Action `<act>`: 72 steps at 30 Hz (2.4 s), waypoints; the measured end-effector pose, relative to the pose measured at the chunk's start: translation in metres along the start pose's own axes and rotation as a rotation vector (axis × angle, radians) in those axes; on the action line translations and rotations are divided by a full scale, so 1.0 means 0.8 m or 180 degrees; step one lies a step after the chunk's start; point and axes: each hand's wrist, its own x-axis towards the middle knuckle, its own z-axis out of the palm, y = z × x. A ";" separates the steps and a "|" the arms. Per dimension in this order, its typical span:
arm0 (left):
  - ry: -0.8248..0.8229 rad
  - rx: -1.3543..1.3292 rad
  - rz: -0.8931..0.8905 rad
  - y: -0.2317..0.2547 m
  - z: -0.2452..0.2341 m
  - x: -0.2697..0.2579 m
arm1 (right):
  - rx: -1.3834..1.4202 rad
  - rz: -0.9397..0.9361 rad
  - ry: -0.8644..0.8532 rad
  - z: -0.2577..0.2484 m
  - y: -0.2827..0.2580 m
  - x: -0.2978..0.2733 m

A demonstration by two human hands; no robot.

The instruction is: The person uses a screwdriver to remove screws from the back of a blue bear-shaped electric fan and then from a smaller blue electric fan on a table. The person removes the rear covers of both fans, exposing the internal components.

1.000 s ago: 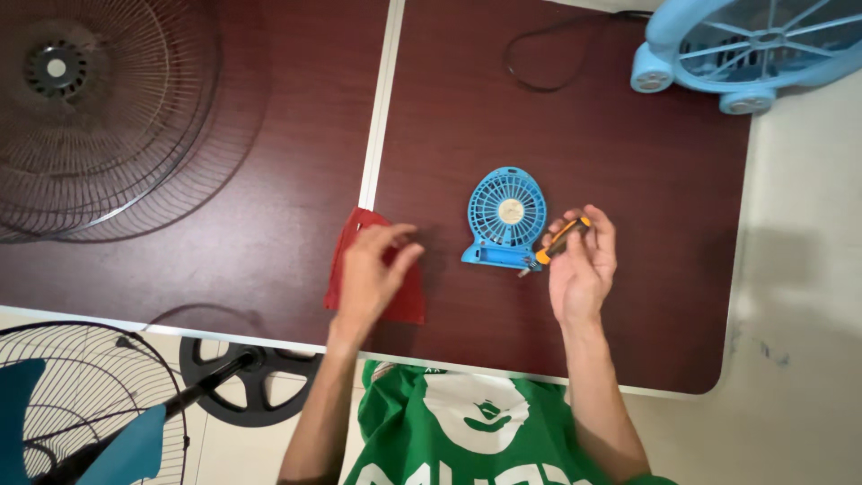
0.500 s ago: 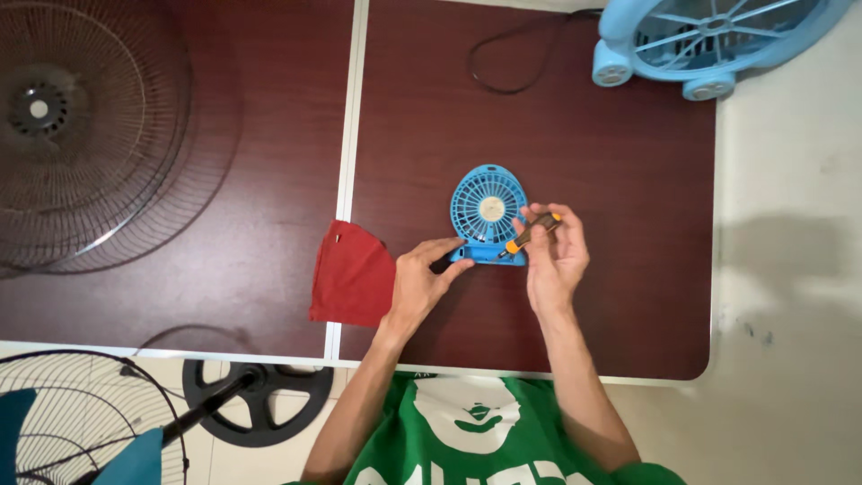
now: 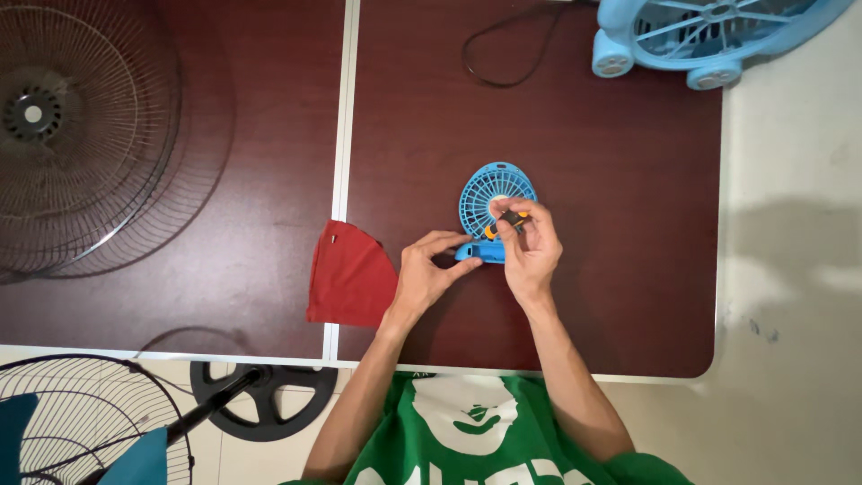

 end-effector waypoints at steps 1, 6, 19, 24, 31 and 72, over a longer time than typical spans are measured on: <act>-0.0017 -0.0036 -0.0079 0.000 0.000 0.001 | -0.0017 -0.0011 -0.0011 0.000 0.001 0.002; -0.0089 -0.0033 -0.0076 0.000 -0.001 0.002 | -0.0101 -0.0144 -0.0084 0.000 0.004 0.003; -0.0121 -0.0133 -0.0110 -0.004 -0.002 0.002 | -0.0055 0.0018 -0.0094 -0.003 0.003 0.002; -0.0107 -0.0106 -0.0085 -0.003 -0.003 0.004 | -0.0246 -0.0275 -0.0281 0.003 -0.007 0.009; -0.0135 -0.0083 -0.0093 0.002 -0.005 0.005 | -0.1485 -0.0700 -0.0696 0.002 -0.035 0.018; -0.0320 -0.0040 -0.0191 0.007 -0.009 0.010 | -0.1701 -0.0389 -0.0732 0.008 -0.077 0.020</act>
